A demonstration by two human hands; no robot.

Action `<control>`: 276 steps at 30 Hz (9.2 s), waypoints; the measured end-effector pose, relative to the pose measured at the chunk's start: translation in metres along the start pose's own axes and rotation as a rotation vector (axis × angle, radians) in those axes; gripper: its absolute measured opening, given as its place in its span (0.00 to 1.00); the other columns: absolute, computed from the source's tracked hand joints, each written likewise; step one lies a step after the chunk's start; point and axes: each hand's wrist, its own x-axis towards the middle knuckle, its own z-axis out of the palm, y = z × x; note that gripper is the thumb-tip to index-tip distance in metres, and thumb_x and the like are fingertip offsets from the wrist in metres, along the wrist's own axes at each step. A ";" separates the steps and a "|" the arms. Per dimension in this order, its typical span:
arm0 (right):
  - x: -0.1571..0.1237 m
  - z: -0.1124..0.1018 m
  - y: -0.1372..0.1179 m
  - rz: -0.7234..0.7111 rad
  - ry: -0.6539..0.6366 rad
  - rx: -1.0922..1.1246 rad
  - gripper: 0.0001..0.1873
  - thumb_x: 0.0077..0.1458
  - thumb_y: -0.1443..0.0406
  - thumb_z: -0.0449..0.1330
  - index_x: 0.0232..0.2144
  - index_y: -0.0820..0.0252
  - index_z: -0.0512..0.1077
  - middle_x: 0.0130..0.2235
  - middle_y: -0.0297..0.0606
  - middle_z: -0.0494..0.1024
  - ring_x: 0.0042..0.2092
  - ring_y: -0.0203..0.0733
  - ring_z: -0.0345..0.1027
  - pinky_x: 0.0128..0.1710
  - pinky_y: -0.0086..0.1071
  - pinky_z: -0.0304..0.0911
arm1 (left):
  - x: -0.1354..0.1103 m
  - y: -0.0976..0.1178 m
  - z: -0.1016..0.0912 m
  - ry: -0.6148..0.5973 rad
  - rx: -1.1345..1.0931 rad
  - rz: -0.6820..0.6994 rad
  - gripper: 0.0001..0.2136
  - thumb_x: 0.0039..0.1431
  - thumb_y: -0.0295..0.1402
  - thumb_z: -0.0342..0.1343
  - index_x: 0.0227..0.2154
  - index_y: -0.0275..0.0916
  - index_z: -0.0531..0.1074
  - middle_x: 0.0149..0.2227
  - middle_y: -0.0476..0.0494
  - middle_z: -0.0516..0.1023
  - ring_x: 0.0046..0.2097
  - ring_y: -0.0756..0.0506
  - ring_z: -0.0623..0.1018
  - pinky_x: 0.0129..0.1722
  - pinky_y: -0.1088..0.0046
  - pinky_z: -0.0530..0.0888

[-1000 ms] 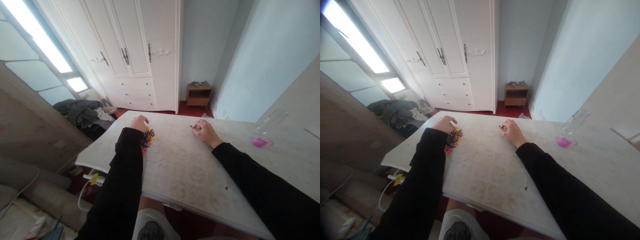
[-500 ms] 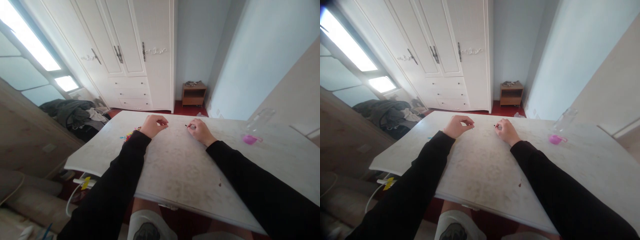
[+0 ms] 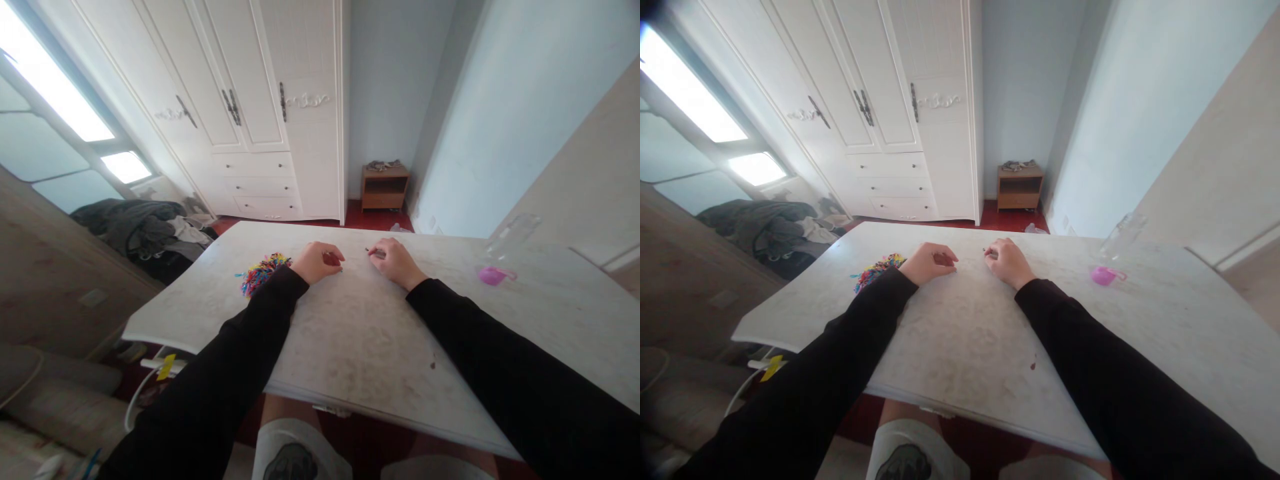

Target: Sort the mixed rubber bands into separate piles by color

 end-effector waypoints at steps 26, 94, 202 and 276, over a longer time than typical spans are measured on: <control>-0.001 -0.001 0.004 -0.036 -0.030 0.008 0.05 0.50 0.70 0.60 0.29 0.59 0.76 0.36 0.43 0.79 0.43 0.50 0.70 0.49 0.42 0.64 | -0.020 0.009 -0.083 0.356 0.601 -0.110 0.12 0.47 0.19 0.56 0.32 0.37 0.81 0.32 0.44 0.83 0.36 0.44 0.81 0.42 0.69 0.76; 0.001 -0.002 -0.002 -0.016 -0.032 -0.006 0.06 0.50 0.72 0.59 0.29 0.59 0.76 0.36 0.43 0.78 0.43 0.50 0.70 0.48 0.41 0.64 | -0.032 0.032 0.029 -0.547 -0.417 0.037 0.19 0.44 0.30 0.76 0.41 0.34 0.80 0.28 0.47 0.81 0.34 0.46 0.85 0.35 0.73 0.82; 0.001 -0.003 0.003 -0.037 0.056 0.054 0.06 0.52 0.67 0.58 0.26 0.57 0.74 0.35 0.43 0.77 0.41 0.50 0.70 0.49 0.43 0.66 | -0.034 -0.003 -0.091 0.105 0.473 -0.250 0.08 0.41 0.27 0.60 0.28 0.37 0.80 0.25 0.47 0.81 0.28 0.47 0.78 0.30 0.73 0.72; 0.000 -0.004 -0.003 -0.044 0.024 0.054 0.05 0.51 0.68 0.59 0.24 0.56 0.74 0.33 0.41 0.76 0.40 0.49 0.70 0.45 0.42 0.66 | -0.033 -0.002 -0.088 0.121 0.300 -0.101 0.08 0.44 0.26 0.59 0.31 0.38 0.71 0.25 0.50 0.75 0.29 0.49 0.75 0.31 0.74 0.69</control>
